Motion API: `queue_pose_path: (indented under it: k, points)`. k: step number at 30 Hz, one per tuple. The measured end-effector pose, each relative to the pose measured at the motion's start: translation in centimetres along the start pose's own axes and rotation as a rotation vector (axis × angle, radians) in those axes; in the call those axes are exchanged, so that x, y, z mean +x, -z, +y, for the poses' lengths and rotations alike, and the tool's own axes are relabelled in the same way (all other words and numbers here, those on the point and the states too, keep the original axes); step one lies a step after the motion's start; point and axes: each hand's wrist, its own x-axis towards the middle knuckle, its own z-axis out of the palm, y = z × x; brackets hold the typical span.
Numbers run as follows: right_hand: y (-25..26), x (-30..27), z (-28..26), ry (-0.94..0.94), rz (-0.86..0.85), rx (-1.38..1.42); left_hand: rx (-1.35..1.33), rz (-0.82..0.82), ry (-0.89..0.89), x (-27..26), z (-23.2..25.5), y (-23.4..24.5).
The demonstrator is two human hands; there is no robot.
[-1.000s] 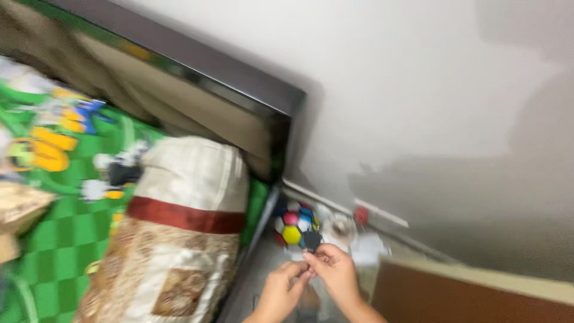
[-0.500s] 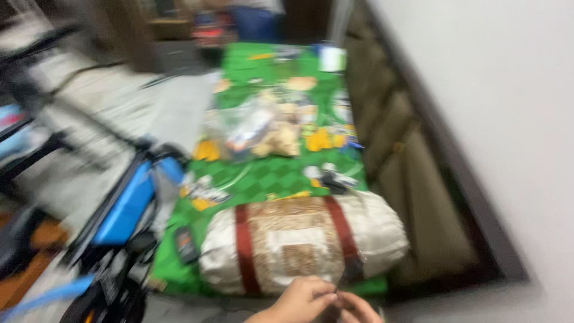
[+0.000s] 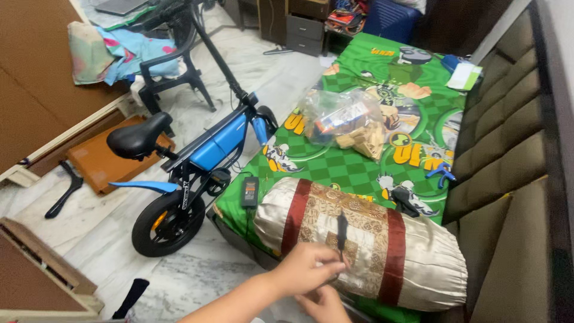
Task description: The person plugs a laptop charger into a wall socket and connects it to a laptop on a table. They then unplug a white adapter, plug it back in, and connect a cable to a blue bicycle. The person handles chargers, cables, a laptop, and a bicycle in a cluttered room.
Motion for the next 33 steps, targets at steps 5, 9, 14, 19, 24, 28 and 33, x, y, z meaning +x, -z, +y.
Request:
queue_pose_path:
  k: [5,9,14,19,24,28,33]
  points:
    - [-0.8,0.0,3.0,0.019,0.024,-0.11,-0.221,0.021,-0.047,0.0,1.0,1.8]
    - [0.8,-1.3,7.4,0.073,0.152,-0.35,-0.524,0.005,0.096,0.2,1.5,1.7]
    - [1.6,-3.1,9.7,0.013,0.295,-0.416,-0.512,-0.023,0.251,0.0,1.6,1.6]
    - [0.6,-3.4,4.4,-0.157,0.436,-0.306,0.097,0.209,-0.027,-1.2,-0.2,3.7]
    - [-2.7,-0.9,-7.5,0.402,0.278,-0.447,0.086,0.231,0.157,-2.9,-1.9,8.4]
    - [-9.6,2.3,-17.9,0.289,0.476,-0.279,0.095,0.255,0.11,-5.3,-1.9,13.3]
    - [-15.9,5.9,-26.8,0.969,0.538,-1.024,0.316,0.264,-0.056,-8.3,-1.6,21.3]
